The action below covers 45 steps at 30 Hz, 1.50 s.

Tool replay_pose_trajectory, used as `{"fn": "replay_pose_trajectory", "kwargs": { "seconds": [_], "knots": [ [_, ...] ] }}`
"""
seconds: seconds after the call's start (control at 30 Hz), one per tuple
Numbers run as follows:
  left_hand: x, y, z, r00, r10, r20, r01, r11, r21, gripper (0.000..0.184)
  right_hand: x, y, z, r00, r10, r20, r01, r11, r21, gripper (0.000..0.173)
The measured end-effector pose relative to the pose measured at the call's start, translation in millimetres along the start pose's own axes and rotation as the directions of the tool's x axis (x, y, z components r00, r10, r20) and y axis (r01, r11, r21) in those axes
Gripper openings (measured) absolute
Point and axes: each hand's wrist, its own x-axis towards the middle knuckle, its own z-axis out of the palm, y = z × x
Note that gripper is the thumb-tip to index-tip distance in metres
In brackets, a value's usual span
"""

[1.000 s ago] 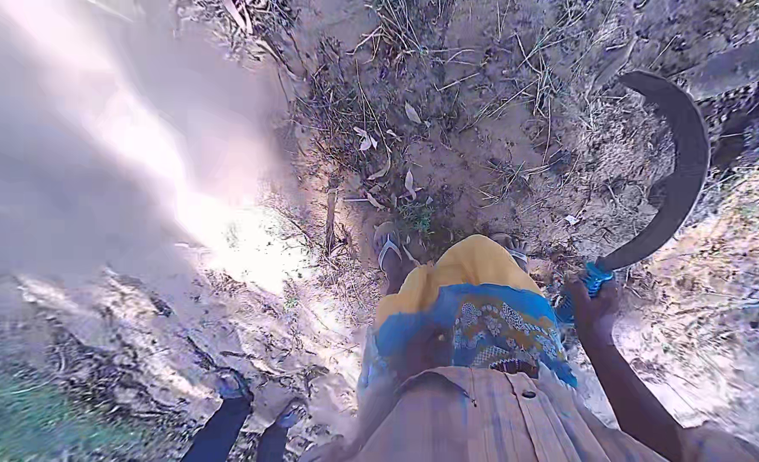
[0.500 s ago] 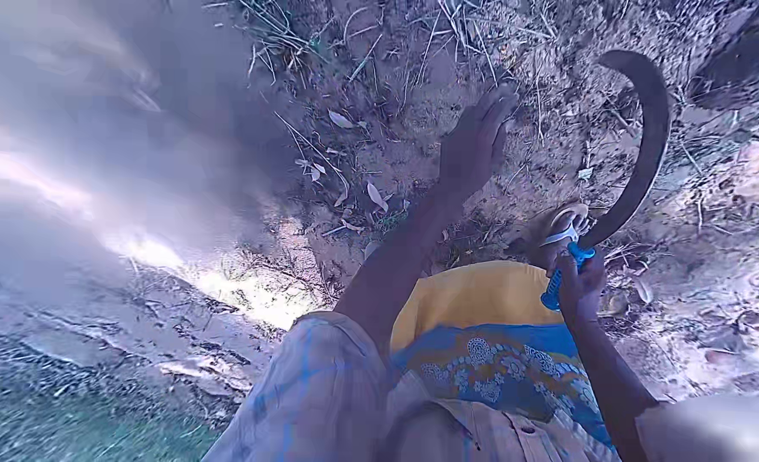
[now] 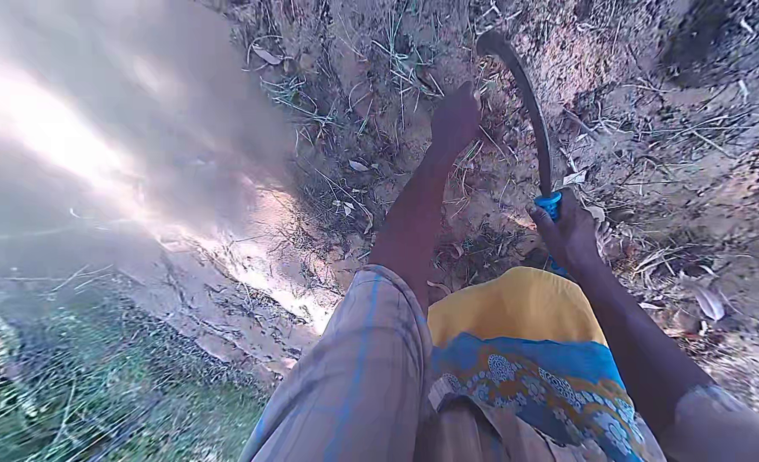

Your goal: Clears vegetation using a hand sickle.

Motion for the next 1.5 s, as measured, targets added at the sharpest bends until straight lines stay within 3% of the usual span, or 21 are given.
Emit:
{"fn": "replay_pose_trajectory", "kwargs": {
  "seconds": [0.1, 0.2, 0.27, 0.33, 0.37, 0.43, 0.53, 0.67, 0.77, 0.87, 0.93, 1.07, 1.2, 1.27, 1.33, 1.37, 1.43, 1.5],
  "knots": [
    [0.9, -9.2, 10.8, 0.996, 0.086, 0.008, -0.086, 0.995, -0.043, 0.039, -2.1, 16.8, 9.9, 0.991, 0.121, 0.053, -0.112, 0.982, -0.151, 0.051],
    [-39.4, -25.7, 37.3, 0.991, 0.104, 0.079, -0.101, 0.994, -0.034, 0.038, -60.9, 55.7, 22.7, 0.974, 0.209, 0.093, -0.199, 0.974, -0.109, 0.053],
    [-85.2, -57.8, 66.7, 0.967, 0.009, 0.255, -0.028, 0.997, 0.071, 0.034, -120.6, 71.5, 28.6, 0.943, 0.295, 0.155, -0.29, 0.955, -0.057, 0.049],
    [-123.3, -84.8, 94.5, 0.89, -0.16, 0.428, 0.077, 0.976, 0.205, 0.036, -165.1, 81.0, 31.8, 0.923, 0.356, 0.147, -0.356, 0.934, -0.027, 0.047],
    [-134.5, -94.5, 103.9, 0.864, -0.224, 0.451, 0.123, 0.963, 0.241, 0.039, -176.1, 82.4, 32.2, 0.924, 0.362, 0.119, -0.363, 0.932, -0.013, 0.046],
    [-139.1, -106.3, 118.7, 0.914, -0.201, 0.351, 0.129, 0.967, 0.218, 0.042, -173.8, 77.6, 27.5, 0.937, 0.343, 0.065, -0.343, 0.939, 0.001, 0.047],
    [-111.3, -87.8, 126.4, 0.996, -0.053, 0.072, 0.05, 0.998, 0.044, 0.053, -141.2, 66.6, 17.9, 0.967, 0.254, -0.017, -0.254, 0.967, 0.03, 0.052],
    [-45.0, -53.5, 124.6, 0.977, -0.147, -0.158, 0.118, 0.977, -0.179, 0.07, -108.2, 68.9, 22.2, 0.988, 0.131, -0.082, -0.13, 0.991, 0.02, 0.054],
    [-19.9, -31.7, 119.2, 0.954, -0.214, -0.211, 0.179, 0.969, -0.173, 0.069, -98.1, 79.6, 26.3, 0.994, 0.037, -0.099, -0.038, 0.999, -0.006, 0.057],
    [-19.9, -28.8, 107.8, 0.983, -0.174, -0.063, 0.166, 0.978, -0.123, 0.049, -79.7, 74.7, 24.0, 0.999, 0.008, -0.042, -0.01, 0.999, -0.049, 0.056],
    [-21.2, -31.2, 96.2, 0.995, -0.102, -0.004, 0.1, 0.988, -0.119, 0.046, -51.9, 64.7, 18.0, 1.0, -0.015, -0.018, 0.014, 0.996, -0.09, 0.053],
    [-24.0, -57.9, 84.5, 0.998, 0.036, -0.059, -0.052, 0.952, -0.303, 0.043, -9.6, 54.7, 7.9, 0.995, 0.076, 0.07, -0.061, 0.978, -0.198, 0.048],
    [-49.5, -80.2, 91.5, 0.992, 0.128, -0.011, -0.124, 0.935, -0.333, 0.038, -68.5, 93.9, -1.8, 0.984, 0.15, 0.097, -0.125, 0.966, -0.226, 0.055],
    [-83.6, -99.2, 111.8, 0.972, 0.124, 0.199, -0.089, 0.98, -0.176, 0.037, -124.6, 113.8, -8.8, 0.966, 0.225, 0.126, -0.185, 0.945, -0.27, 0.057],
    [-108.5, -117.6, 135.6, 0.903, -0.022, 0.43, -0.011, 0.997, 0.074, 0.036, -165.4, 123.9, -13.7, 0.947, 0.293, 0.136, -0.243, 0.924, -0.296, 0.055],
    [-117.7, -122.5, 142.2, 0.887, -0.099, 0.451, 0.034, 0.988, 0.149, 0.038, -177.0, 121.7, -16.3, 0.943, 0.302, 0.137, -0.251, 0.92, -0.302, 0.055],
    [-122.0, -122.3, 140.6, 0.951, -0.117, 0.286, 0.083, 0.988, 0.129, 0.045, -173.5, 117.4, -15.6, 0.961, 0.249, 0.117, -0.207, 0.934, -0.29, 0.056],
    [-108.6, -109.5, 132.4, 0.998, -0.049, -0.034, 0.05, 0.999, 0.022, 0.053, -149.3, 110.4, -9.2, 0.981, 0.177, 0.082, -0.151, 0.954, -0.258, 0.058]
  ]
}}
